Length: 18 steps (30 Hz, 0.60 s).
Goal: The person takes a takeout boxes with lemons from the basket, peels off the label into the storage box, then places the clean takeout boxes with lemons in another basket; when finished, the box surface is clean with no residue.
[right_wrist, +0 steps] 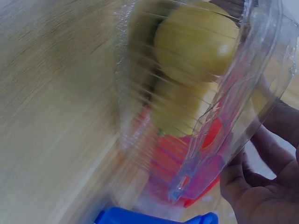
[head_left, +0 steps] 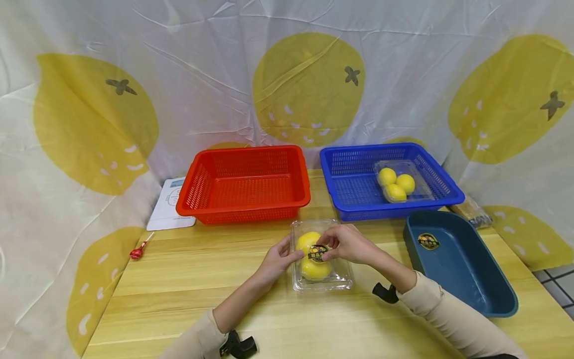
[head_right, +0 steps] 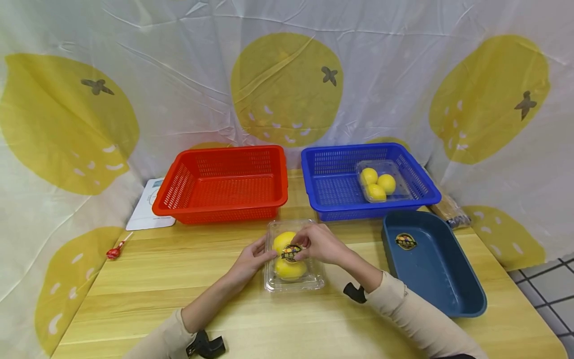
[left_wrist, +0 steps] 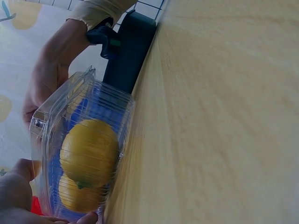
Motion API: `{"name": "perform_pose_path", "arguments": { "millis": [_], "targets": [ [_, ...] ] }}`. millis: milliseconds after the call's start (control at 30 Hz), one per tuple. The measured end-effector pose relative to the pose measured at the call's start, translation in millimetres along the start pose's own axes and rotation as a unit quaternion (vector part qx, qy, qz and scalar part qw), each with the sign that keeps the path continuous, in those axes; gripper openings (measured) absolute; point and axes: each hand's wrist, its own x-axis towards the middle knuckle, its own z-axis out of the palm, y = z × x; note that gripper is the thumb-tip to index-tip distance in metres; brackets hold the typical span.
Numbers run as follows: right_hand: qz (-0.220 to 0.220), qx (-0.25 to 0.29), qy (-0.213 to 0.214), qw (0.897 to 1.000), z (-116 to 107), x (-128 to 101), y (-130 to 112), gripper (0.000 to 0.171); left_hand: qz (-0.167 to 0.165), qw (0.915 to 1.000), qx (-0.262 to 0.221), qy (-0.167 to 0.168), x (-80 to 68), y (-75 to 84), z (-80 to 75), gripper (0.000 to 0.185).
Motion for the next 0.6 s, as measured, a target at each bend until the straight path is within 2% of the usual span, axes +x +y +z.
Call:
{"name": "perform_pose_path", "arguments": {
  "millis": [367,600],
  "targets": [
    [0.03,0.035,0.005,0.999,1.3,7.4,-1.3,0.019,0.005,1.0,-0.005,-0.001,-1.9,1.5,0.3,0.082],
    [0.041,0.021,0.025,0.999,4.6,8.6,-4.1,0.009,0.003,1.0,0.001,-0.003,-0.8,1.5,0.3,0.081]
  ]
}}
